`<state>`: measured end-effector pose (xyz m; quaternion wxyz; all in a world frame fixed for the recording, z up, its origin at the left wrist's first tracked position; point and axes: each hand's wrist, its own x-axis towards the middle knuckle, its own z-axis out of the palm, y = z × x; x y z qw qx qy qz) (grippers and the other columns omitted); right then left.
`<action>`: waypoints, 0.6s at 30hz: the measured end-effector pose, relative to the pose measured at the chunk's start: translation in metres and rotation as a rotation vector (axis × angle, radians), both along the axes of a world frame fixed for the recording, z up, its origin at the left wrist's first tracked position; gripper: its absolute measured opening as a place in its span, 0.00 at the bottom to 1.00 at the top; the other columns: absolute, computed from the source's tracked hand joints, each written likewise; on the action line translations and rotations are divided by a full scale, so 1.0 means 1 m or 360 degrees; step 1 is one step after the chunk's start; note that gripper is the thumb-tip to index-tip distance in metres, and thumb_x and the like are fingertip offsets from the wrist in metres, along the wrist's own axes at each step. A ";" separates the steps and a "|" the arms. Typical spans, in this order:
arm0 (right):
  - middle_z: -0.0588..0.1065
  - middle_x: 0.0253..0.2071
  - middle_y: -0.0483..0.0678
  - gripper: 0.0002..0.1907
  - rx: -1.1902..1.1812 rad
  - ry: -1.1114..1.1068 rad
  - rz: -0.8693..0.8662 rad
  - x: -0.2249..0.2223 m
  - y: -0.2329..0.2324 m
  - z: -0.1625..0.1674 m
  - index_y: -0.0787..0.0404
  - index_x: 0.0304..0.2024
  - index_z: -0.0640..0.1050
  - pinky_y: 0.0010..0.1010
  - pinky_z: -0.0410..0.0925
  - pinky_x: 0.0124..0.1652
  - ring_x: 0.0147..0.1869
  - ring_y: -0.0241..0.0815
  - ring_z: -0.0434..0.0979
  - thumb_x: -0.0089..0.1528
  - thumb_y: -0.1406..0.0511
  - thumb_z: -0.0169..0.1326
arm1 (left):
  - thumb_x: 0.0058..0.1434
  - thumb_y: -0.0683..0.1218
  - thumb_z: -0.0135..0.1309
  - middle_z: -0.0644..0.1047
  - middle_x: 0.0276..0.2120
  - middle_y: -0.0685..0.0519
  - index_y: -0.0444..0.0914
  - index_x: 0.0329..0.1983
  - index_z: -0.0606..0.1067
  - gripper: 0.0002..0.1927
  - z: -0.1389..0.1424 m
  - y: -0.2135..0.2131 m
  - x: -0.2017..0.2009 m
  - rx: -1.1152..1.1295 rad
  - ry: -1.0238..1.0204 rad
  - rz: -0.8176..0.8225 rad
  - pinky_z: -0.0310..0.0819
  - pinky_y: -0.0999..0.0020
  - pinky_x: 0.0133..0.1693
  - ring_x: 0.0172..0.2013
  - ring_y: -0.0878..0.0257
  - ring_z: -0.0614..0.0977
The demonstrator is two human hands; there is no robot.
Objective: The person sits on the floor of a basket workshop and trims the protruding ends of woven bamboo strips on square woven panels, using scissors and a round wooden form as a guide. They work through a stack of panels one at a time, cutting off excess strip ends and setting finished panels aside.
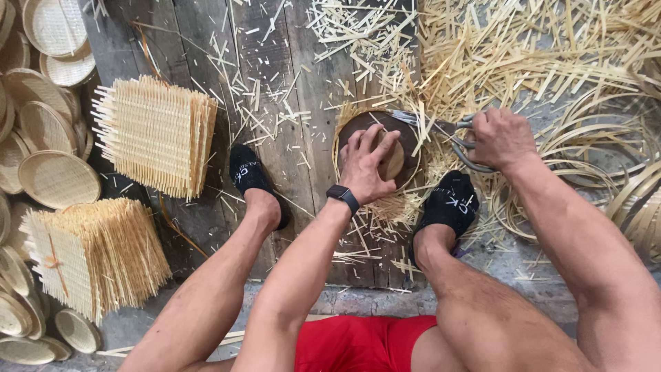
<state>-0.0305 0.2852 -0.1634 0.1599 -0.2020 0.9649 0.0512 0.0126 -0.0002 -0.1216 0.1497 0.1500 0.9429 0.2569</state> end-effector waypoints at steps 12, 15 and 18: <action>0.71 0.29 0.50 0.18 -0.0116 0.0049 -0.0097 -0.002 0.007 -0.004 0.61 0.37 0.77 0.32 0.70 0.33 0.33 0.41 0.73 0.66 0.53 0.52 | 0.34 0.55 0.73 0.54 0.69 0.40 0.52 0.73 0.57 0.60 0.005 0.015 0.008 0.0132 0.0137 0.0379 0.52 0.34 0.63 0.67 0.36 0.56; 0.72 0.30 0.53 0.30 -0.0133 0.0228 -0.0018 -0.002 0.008 -0.001 0.64 0.37 0.77 0.34 0.71 0.34 0.35 0.45 0.75 0.58 0.42 0.57 | 0.39 0.56 0.73 0.57 0.69 0.44 0.56 0.74 0.59 0.57 -0.001 0.026 0.016 0.0004 0.0065 0.0549 0.57 0.36 0.63 0.66 0.39 0.59; 0.74 0.32 0.52 0.31 -0.0165 0.0398 0.0059 -0.002 -0.001 -0.002 0.63 0.36 0.76 0.35 0.72 0.40 0.39 0.46 0.76 0.50 0.42 0.58 | 0.38 0.55 0.71 0.58 0.69 0.46 0.58 0.73 0.60 0.56 -0.004 0.020 0.013 -0.0031 0.0040 0.0301 0.60 0.38 0.63 0.67 0.39 0.60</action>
